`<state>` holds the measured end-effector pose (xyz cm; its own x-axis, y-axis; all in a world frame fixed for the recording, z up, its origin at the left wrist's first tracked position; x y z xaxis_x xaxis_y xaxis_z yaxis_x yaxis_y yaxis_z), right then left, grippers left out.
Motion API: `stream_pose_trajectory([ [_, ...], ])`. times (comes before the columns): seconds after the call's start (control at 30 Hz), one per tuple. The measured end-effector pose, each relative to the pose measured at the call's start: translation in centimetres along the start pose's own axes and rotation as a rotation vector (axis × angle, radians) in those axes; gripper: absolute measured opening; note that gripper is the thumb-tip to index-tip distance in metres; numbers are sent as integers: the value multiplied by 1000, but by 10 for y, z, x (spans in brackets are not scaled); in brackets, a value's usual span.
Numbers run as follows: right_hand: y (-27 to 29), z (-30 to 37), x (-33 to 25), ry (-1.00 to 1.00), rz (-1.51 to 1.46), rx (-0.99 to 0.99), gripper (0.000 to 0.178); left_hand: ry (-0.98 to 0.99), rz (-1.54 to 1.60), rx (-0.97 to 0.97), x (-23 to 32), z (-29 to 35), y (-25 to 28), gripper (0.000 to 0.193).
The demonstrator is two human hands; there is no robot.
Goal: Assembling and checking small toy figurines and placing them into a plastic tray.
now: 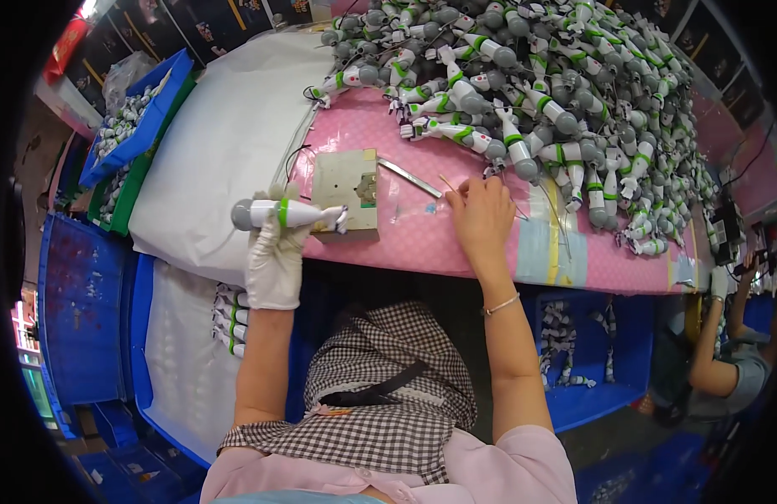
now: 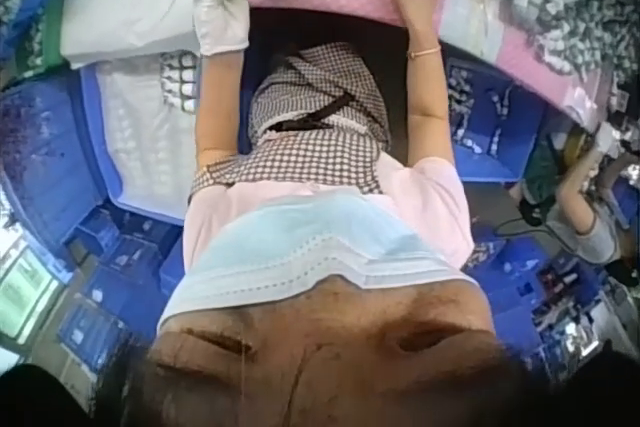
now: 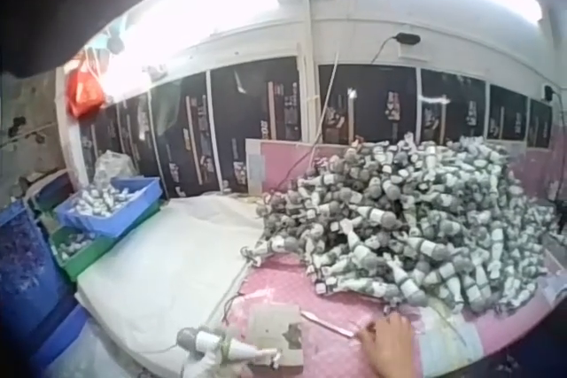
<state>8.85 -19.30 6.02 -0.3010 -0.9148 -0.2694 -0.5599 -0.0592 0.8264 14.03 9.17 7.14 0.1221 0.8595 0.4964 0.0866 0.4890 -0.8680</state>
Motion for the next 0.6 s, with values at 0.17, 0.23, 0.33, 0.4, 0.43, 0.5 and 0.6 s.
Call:
stream_pose_trajectory([
  [0.17, 0, -3, -10, -65, 124, -24, 15, -178, -6, 210, -41, 4, 13, 29],
  [0.23, 37, 7, -31, -51, -135, 314, 13, -190, -19, 242, -39, 7, 11, 27],
  [0.33, 28, 26, -65, -131, -689, 91, 9, -221, -42, 291, -39, 10, 7, 27],
  [0.4, 24, 36, -101, 1, -914, 85, 11, -241, -57, 316, -39, 10, 6, 26],
  [0.43, 27, 36, -117, 64, -903, 102, 13, -246, -110, 306, -40, 10, 4, 24],
  [0.5, 29, 39, -137, 131, -899, 115, 16, -257, -165, 301, -38, 9, 5, 21],
  [0.6, 22, 42, -146, 179, -822, 55, 15, -116, -62, 411, -52, 6, 17, 21],
])
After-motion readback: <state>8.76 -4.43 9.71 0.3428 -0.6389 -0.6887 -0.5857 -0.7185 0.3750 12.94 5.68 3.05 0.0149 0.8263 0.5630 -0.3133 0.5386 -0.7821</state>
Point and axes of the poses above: each hand's wrist, its own z-axis away from the middle knuckle, its own y-axis out of the back of the hand, x = y × z, the point moved 7 cm from there along -z, towards the middle knuckle, and after that the axes turned 8 degrees about z, right-handed, at the moved point
